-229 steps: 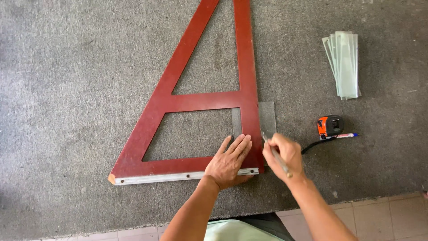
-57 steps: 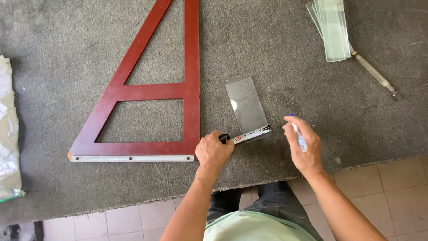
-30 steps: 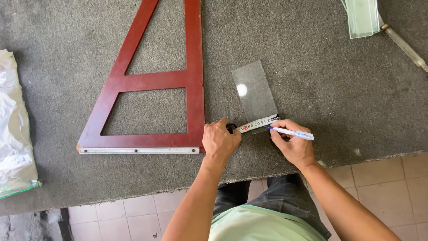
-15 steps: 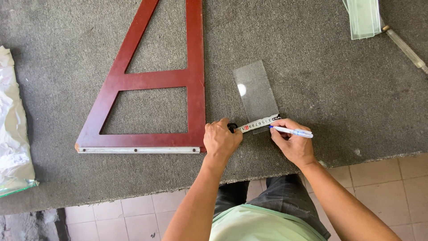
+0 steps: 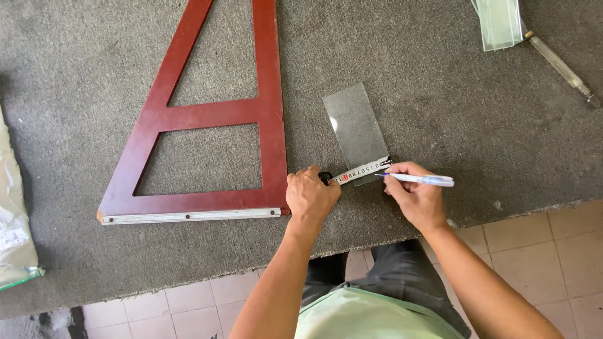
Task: Measuring and cutting small sheets of glass using a glass cutter and a square ruler on a workshop table.
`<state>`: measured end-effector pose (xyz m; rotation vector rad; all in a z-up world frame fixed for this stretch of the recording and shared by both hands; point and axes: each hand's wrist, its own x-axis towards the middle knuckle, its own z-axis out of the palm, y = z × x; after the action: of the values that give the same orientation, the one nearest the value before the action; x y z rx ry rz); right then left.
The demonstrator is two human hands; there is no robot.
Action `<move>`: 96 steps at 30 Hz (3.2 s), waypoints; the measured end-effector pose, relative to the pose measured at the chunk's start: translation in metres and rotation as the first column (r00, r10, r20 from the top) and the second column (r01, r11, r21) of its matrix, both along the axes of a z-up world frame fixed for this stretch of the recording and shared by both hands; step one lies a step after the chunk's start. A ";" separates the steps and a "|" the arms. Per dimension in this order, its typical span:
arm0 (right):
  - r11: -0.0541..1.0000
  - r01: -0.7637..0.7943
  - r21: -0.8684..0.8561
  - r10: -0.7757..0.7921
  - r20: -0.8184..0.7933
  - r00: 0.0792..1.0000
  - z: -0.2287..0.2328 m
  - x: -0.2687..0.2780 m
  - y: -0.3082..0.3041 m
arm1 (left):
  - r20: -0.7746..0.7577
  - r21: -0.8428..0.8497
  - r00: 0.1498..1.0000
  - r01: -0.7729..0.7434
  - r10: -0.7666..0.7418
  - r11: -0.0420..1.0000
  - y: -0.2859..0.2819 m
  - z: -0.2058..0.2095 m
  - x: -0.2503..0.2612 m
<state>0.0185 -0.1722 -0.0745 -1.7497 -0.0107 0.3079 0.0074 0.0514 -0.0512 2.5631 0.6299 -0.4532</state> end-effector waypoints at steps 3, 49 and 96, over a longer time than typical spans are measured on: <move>0.986 0.097 0.133 -0.092 -0.046 0.995 0.016 -0.009 -0.008 | 0.019 -0.022 0.999 -0.027 0.028 0.999 0.005 0.000 -0.001; 0.964 -0.149 -0.221 0.230 0.406 0.885 0.003 0.158 0.076 | 0.042 0.186 0.996 0.075 -0.084 0.980 0.065 -0.003 0.144; 0.387 0.439 -0.811 0.200 0.539 0.818 -0.030 0.210 -0.230 | 0.430 -0.288 0.902 0.162 -0.023 0.944 -0.021 0.052 0.137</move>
<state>0.2280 -0.4026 -0.1048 -2.9328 -0.1647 -0.4891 0.1439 0.0299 0.0006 2.2786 0.2505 -0.0136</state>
